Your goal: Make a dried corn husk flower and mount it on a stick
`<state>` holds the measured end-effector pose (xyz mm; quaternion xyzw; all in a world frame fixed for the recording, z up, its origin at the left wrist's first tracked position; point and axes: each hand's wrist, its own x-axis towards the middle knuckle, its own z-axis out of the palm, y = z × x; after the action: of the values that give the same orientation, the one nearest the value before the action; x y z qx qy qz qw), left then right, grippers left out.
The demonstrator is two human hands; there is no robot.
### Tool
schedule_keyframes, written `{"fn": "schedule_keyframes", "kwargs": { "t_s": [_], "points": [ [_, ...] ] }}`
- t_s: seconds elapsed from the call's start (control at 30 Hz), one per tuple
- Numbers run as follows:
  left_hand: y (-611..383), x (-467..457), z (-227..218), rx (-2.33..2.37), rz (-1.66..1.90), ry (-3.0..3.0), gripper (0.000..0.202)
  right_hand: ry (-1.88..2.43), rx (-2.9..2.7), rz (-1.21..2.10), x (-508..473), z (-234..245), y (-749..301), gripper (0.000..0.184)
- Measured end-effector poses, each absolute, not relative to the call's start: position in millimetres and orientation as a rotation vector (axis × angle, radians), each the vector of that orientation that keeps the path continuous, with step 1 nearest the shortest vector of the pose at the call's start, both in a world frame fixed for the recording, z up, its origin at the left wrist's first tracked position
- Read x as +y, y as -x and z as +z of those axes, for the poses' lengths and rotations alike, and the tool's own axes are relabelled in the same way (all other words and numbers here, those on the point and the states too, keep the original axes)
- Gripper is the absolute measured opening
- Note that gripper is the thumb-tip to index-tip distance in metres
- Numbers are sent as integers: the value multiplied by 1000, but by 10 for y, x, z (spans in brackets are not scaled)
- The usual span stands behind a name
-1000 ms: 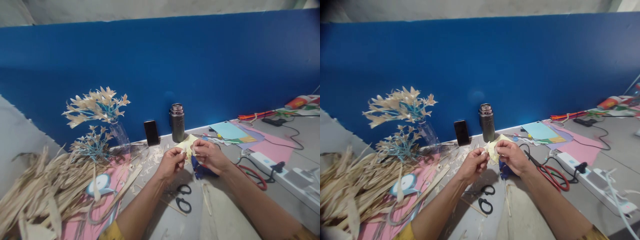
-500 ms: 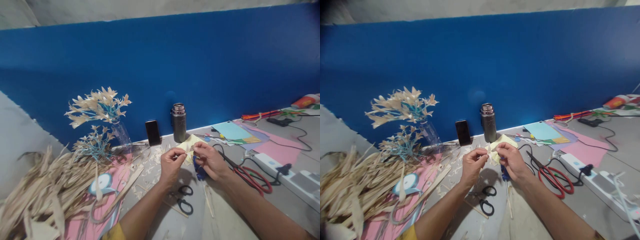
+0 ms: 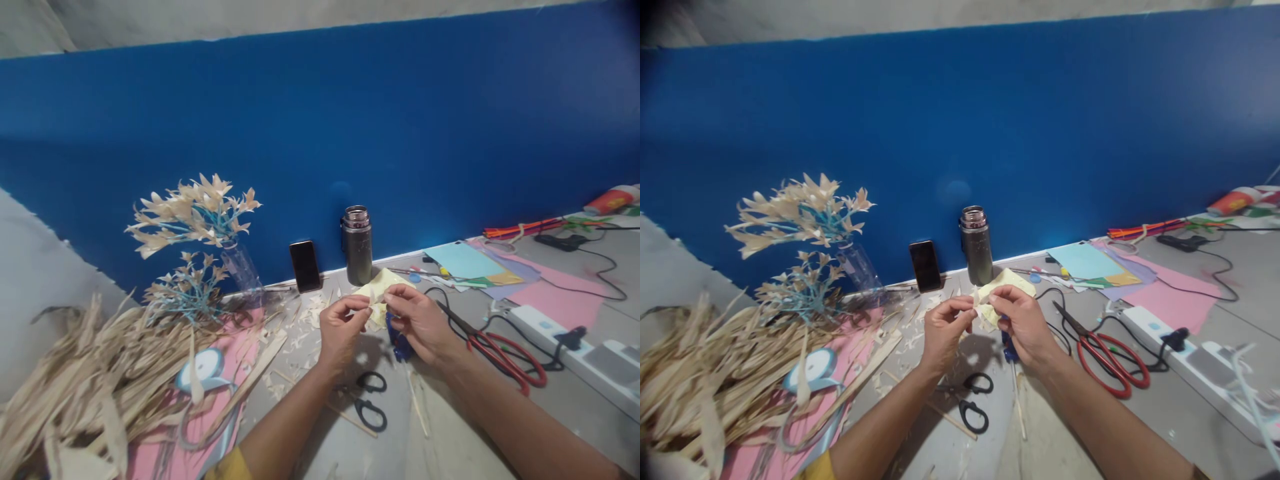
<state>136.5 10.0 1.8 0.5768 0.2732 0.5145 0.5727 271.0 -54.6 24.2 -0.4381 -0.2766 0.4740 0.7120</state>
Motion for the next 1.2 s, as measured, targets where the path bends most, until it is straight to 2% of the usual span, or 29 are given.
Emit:
{"fn": "schedule_keyframes", "kwargs": {
  "t_s": [0.47, 0.73, 1.2],
  "points": [
    [-1367, 90, -56, 634, 1231, -1471, 3, 962, -645, 1073, -542, 203, -2703, 28],
    [-1393, 72, -16, 606, 1192, -1396, 5, 961, -656, 1077, -540, 210, -2696, 31],
    [-1375, 82, 14, 620, 1198, -1379, 7, 990, -662, 1108, -543, 203, -2689, 24]
  ]
}}
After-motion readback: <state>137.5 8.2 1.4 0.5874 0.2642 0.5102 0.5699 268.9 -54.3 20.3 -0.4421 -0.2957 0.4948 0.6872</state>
